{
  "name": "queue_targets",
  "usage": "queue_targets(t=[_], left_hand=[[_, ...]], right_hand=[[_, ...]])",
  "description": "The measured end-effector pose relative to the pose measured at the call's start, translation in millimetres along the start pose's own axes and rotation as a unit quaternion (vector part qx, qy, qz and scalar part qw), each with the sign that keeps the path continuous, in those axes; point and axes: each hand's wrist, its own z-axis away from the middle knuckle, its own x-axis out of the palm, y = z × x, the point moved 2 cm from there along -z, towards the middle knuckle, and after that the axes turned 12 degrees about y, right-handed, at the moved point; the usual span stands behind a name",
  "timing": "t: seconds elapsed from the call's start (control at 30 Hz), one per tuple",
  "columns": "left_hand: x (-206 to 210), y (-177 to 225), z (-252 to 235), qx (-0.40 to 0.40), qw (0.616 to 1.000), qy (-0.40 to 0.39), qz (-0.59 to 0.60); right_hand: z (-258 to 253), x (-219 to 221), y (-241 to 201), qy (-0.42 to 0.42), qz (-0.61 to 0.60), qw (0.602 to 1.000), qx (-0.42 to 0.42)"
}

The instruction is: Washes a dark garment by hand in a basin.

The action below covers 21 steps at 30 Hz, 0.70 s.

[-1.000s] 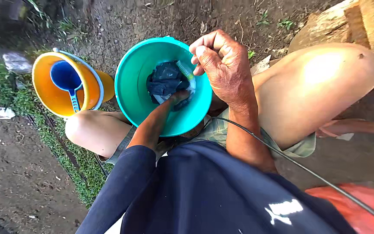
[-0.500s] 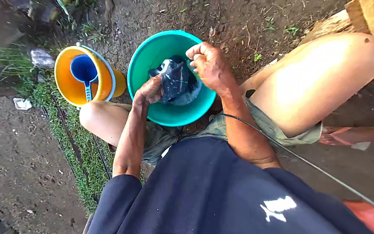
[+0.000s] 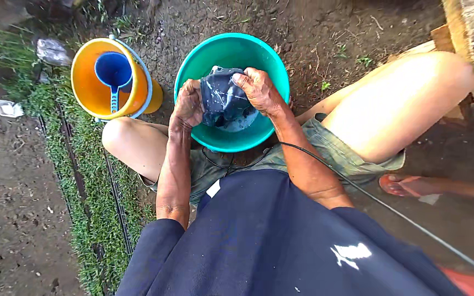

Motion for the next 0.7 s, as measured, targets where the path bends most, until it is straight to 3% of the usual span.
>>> queue_targets(t=[0.27, 0.47, 0.7], left_hand=[[7, -2, 6, -0.034, 0.992, -0.054, 0.111], [36, -4, 8, 0.007, 0.993, 0.023, -0.118], [41, -9, 0, -0.008, 0.986, 0.056, -0.16]], right_hand=[[-5, 2, -3, 0.031, 0.013, 0.999, 0.014], [-3, 4, -12, 0.031, 0.044, 0.999, 0.004], [-3, -2, -12, 0.019, 0.038, 0.999, 0.005]])
